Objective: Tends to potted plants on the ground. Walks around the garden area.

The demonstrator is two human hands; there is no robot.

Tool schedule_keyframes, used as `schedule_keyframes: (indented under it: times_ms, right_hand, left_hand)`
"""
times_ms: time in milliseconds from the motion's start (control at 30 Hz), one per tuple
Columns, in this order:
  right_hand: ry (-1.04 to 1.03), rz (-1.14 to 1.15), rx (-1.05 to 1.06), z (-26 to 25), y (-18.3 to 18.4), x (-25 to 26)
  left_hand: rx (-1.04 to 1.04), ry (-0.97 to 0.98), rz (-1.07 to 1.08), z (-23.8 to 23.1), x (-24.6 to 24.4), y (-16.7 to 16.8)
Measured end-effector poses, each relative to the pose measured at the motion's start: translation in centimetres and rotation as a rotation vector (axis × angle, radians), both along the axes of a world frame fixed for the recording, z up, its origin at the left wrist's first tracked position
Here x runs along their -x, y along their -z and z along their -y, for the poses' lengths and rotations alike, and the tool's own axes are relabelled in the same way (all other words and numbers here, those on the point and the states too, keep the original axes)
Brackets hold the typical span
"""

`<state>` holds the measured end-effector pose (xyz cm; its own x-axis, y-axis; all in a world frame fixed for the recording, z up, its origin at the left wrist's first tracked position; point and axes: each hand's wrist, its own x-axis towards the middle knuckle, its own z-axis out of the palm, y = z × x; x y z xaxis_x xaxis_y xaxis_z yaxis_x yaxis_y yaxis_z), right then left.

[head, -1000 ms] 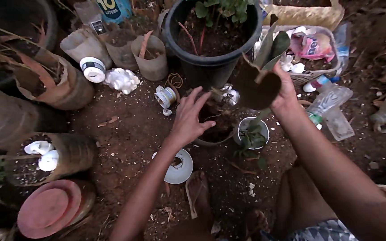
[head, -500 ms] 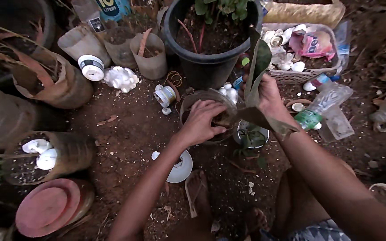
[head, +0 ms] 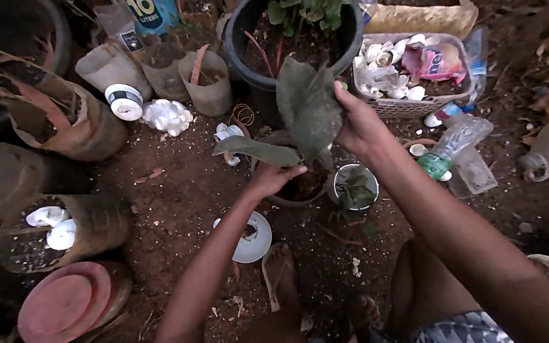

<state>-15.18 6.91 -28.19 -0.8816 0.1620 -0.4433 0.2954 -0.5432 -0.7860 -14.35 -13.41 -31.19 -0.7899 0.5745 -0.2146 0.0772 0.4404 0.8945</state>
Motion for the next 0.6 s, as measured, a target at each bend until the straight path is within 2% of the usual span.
schedule_keyframes:
  times_ms: [67, 167, 267, 467, 600]
  right_hand:
    - [-0.141, -0.037, -0.126, -0.2, -0.1, -0.6]
    - [-0.333, -0.087, -0.492, 0.0, -0.2, -2.8]
    - [-0.433, -0.106, -0.688, 0.8, -0.3, -4.3]
    - [-0.376, -0.08, -0.751, 1.9, 1.1, -4.1]
    - [-0.354, -0.098, -0.751, 1.8, 1.3, -4.1]
  left_hand:
    - [-0.033, -0.066, -0.02, 0.1, 0.1, 0.2]
    - [-0.044, -0.15, -0.057, 0.2, 0.3, 0.3]
    - [-0.049, -0.161, -0.118, 0.5, 0.3, 0.9]
    - [0.03, -0.14, -0.1, 0.3, -0.3, -0.6]
    - [-0.065, -0.208, -0.065, 0.4, -0.3, 0.0]
